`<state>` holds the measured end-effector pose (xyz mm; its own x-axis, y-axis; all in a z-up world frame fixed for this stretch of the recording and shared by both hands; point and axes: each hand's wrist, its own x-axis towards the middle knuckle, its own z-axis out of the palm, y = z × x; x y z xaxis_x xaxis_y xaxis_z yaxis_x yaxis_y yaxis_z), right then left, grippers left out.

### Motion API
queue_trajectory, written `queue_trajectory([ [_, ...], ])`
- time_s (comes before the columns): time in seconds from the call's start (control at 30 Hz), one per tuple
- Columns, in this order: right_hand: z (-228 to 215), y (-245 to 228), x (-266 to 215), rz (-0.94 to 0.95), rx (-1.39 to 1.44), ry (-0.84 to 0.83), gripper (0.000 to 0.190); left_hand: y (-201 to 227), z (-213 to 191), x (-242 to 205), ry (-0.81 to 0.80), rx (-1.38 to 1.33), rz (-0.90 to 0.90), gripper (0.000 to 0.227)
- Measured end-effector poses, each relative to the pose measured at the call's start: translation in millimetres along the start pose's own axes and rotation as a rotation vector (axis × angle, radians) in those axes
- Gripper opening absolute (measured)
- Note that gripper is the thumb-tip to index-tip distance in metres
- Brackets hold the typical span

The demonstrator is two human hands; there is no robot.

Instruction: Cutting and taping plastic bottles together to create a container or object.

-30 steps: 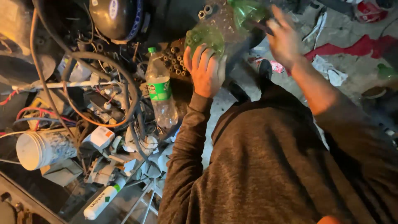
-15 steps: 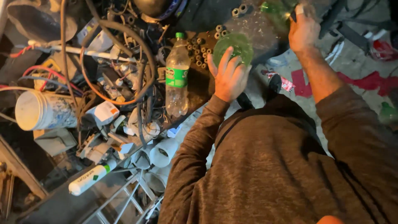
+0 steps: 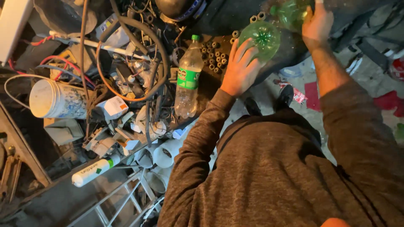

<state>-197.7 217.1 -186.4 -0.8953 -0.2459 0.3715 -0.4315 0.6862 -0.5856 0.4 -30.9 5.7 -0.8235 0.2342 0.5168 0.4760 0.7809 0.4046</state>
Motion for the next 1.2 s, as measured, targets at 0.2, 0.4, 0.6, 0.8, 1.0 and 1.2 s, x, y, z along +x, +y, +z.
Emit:
queue_trajectory([
  [0.2,-71,131,-141,0.249,0.021,0.178,0.017,2,3,-19,-0.051,0.036,0.115,0.014],
  [0.4,-164,174,-242,0.335,-0.164,0.088,0.014,-3,16,-27,-0.048,-0.001,0.171,0.016],
  [0.6,-122,93,-132,0.404,-0.314,-0.015,0.015,-6,15,6,0.078,-0.148,-0.03,0.027],
  [0.8,-30,78,62,0.046,-0.197,-0.049,0.032,6,-24,43,0.15,-0.415,-0.215,0.028],
  [1.0,-87,11,80,-0.198,0.165,-0.208,0.046,26,10,36,0.091,-0.414,-0.337,0.022],
  [1.2,-182,-58,-32,0.134,0.179,-0.956,0.128,55,74,71,0.136,-0.612,-0.712,0.032],
])
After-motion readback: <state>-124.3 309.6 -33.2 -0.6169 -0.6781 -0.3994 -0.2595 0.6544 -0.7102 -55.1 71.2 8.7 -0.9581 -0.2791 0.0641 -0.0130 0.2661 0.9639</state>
